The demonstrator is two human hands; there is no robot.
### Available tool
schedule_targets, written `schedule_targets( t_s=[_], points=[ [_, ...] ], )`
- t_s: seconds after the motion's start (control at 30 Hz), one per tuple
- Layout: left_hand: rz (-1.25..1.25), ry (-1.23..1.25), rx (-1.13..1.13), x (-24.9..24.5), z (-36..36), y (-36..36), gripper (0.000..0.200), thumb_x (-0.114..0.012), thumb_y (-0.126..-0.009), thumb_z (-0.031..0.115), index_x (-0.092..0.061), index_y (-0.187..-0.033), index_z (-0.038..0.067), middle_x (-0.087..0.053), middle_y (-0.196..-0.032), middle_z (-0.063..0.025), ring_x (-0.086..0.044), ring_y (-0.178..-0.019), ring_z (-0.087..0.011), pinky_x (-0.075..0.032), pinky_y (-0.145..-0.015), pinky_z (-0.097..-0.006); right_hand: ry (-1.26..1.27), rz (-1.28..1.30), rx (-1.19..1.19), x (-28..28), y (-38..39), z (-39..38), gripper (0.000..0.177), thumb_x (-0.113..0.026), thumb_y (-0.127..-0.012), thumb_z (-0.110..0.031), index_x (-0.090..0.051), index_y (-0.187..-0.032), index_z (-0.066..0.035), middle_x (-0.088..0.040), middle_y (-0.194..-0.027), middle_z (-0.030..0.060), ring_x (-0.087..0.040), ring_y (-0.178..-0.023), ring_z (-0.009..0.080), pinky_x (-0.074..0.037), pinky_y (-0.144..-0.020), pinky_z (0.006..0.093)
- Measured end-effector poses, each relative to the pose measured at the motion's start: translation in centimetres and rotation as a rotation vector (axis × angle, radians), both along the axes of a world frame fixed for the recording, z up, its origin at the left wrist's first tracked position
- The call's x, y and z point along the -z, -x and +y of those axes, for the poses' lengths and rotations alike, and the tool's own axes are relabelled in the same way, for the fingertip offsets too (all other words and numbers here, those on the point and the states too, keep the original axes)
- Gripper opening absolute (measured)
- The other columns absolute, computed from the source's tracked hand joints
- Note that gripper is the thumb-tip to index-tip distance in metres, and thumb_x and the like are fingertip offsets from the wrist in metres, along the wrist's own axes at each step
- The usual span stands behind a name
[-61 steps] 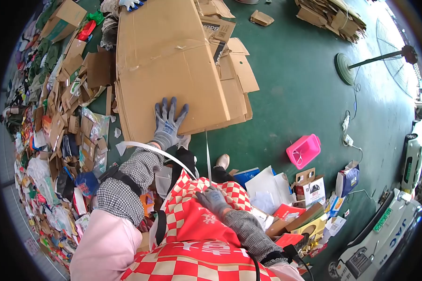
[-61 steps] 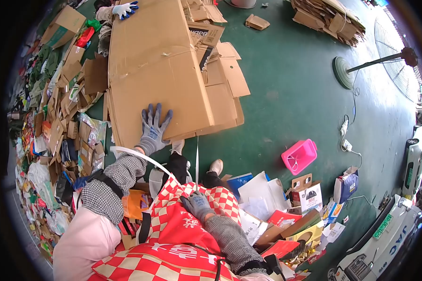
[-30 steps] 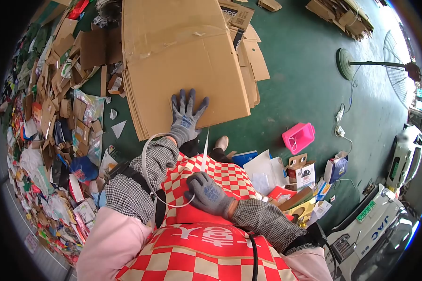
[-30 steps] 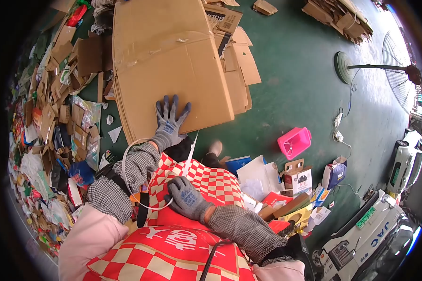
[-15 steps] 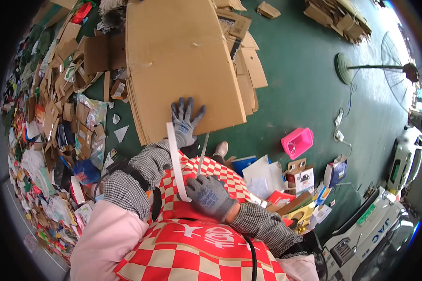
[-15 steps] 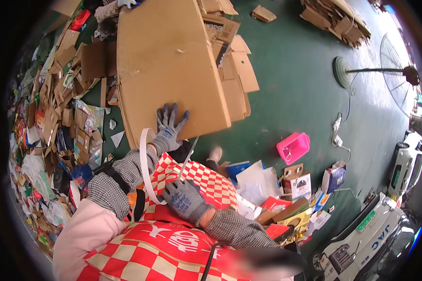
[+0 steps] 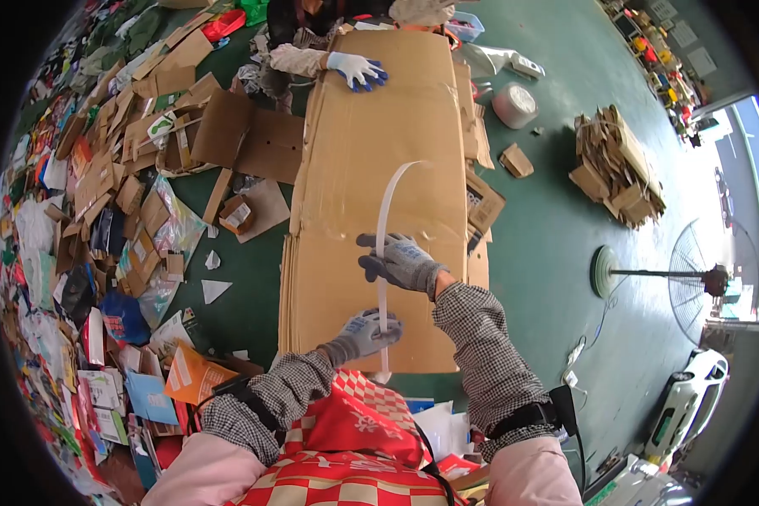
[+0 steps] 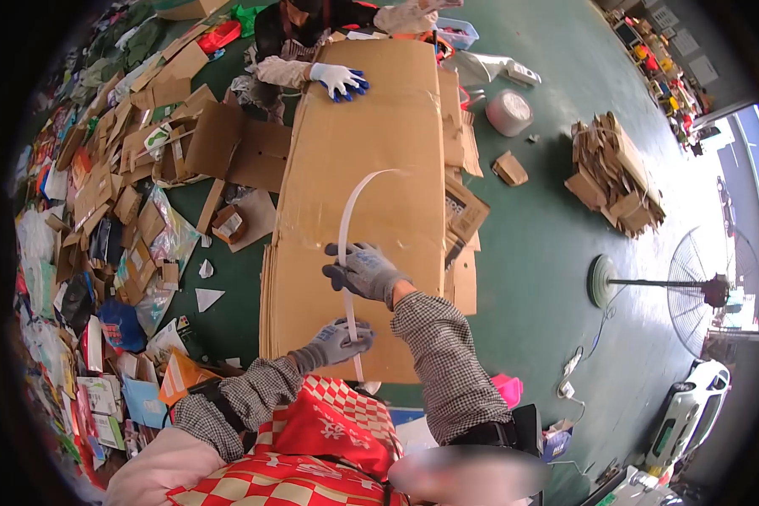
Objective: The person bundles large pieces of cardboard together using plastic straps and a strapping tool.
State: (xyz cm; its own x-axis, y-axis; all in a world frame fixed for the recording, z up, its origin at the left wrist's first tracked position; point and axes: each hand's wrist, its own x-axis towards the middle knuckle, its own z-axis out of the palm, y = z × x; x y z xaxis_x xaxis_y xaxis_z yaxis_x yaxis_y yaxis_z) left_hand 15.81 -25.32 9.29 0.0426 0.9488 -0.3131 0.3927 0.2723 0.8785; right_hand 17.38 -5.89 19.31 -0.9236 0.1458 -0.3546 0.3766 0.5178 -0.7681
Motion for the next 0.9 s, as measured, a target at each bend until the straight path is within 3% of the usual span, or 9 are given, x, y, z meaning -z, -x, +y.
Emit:
schedule_targets(
  t_s=[0.03,0.13,0.27,0.33,0.43,0.5,0.57,0.67,0.9],
  points=[
    [0.021,-0.107,-0.1,0.5,0.8,0.7,0.03,-0.054,-0.084,0.039,-0.066,-0.098,0.015,-0.064,-0.095,-0.0063,-0.06,-0.089,-0.0181,-0.046,-0.077,-0.0295,-0.054,0.001,-0.048,1.2,0.5,0.9,0.034,-0.044,-0.089,-0.037,-0.06,-0.104,-0.011,-0.055,-0.113,0.009,-0.05,-0.104,0.0271,-0.038,-0.089,0.0375],
    [-0.065,0.344,-0.004,-0.2,3.6,2.6,0.039,-0.051,-0.082,0.05,-0.065,-0.095,0.016,-0.065,-0.091,-0.0064,-0.06,-0.086,-0.0256,-0.045,-0.078,-0.0352,-0.071,-0.089,-0.089,2.9,2.0,3.6,0.04,-0.037,-0.091,-0.043,-0.062,-0.1,-0.014,-0.044,-0.127,0.0096,-0.038,-0.117,0.0313,-0.028,-0.1,0.0397],
    [-0.154,0.516,0.053,-1.3,7.0,3.9,0.041,-0.05,-0.082,0.051,-0.065,-0.091,0.015,-0.065,-0.088,-0.008,-0.06,-0.083,-0.0264,-0.045,-0.075,-0.0369,-0.393,-0.117,0.233,7.7,3.0,7.0,0.045,-0.039,-0.09,-0.044,-0.053,-0.116,-0.01,-0.034,-0.137,0.0103,-0.029,-0.125,0.0308,-0.018,-0.105,0.0417],
    [-0.297,0.479,-0.193,-2.7,9.4,4.6,0.042,-0.047,-0.083,0.053,-0.065,-0.087,0.015,-0.064,-0.085,-0.0098,-0.061,-0.077,-0.0256,-0.046,-0.071,-0.0352,-0.762,-0.01,0.429,12.5,2.3,8.7,0.05,-0.041,-0.089,-0.042,-0.042,-0.128,-0.011,-0.031,-0.139,0.0089,-0.022,-0.13,0.0286,-0.013,-0.106,0.0435],
    [0.462,-0.067,-0.329,1.8,14.1,5.4,0.036,-0.052,-0.085,0.043,-0.063,-0.083,0.01,-0.06,-0.071,-0.0069,-0.058,-0.065,-0.0209,-0.045,-0.062,-0.0352,-0.847,0.051,0.347,14.4,1.4,9.4,0.053,-0.044,-0.087,-0.038,-0.036,-0.133,-0.013,-0.029,-0.141,0.0072,-0.019,-0.133,0.0262,-0.008,-0.107,0.0477],
    [0.012,0.054,-0.852,1.8,19.6,9.4,0.026,-0.056,-0.084,0.032,-0.061,-0.085,0.006,-0.06,-0.079,-0.0106,-0.057,-0.074,-0.0272,-0.045,-0.066,-0.0391,-0.804,0.095,0.367,14.6,0.7,9.9,0.052,-0.045,-0.087,-0.033,-0.036,-0.134,-0.013,-0.03,-0.141,0.0069,-0.021,-0.132,0.0249,-0.007,-0.107,0.0489],
    [0.302,-0.283,-0.764,4.3,24.7,11.6,0.018,-0.057,-0.082,0.022,-0.059,-0.083,0.003,-0.058,-0.085,-0.0127,-0.055,-0.08,-0.0305,-0.044,-0.071,-0.0394,-0.819,0.076,0.36,15.0,0.0,9.9,0.053,-0.046,-0.086,-0.032,-0.035,-0.134,-0.013,-0.031,-0.14,0.0064,-0.022,-0.132,0.0247,-0.008,-0.107,0.0481],
    [0.445,-0.347,-0.859,4.6,26.7,10.0,0.016,-0.058,-0.081,0.021,-0.058,-0.087,0.006,-0.058,-0.089,-0.0126,-0.054,-0.083,-0.0322,-0.043,-0.074,-0.0401,-0.81,0.054,0.324,15.0,-0.8,11.2,0.054,-0.049,-0.084,-0.029,-0.035,-0.133,-0.011,-0.03,-0.141,0.0052,-0.022,-0.132,0.0252,-0.01,-0.107,0.0476],
    [0.634,-0.371,-0.557,1.2,21.1,6.8,0.059,-0.06,-0.077,0.032,-0.041,-0.129,0.012,-0.042,-0.13,-0.0113,-0.034,-0.124,-0.0312,-0.021,-0.104,-0.0505,-0.764,0.041,0.313,16.5,-0.2,13.6,0.051,-0.052,-0.078,-0.031,-0.043,-0.128,-0.025,-0.038,-0.132,0.0059,-0.028,-0.127,0.0264,-0.015,-0.104,0.0487]
  ],
)
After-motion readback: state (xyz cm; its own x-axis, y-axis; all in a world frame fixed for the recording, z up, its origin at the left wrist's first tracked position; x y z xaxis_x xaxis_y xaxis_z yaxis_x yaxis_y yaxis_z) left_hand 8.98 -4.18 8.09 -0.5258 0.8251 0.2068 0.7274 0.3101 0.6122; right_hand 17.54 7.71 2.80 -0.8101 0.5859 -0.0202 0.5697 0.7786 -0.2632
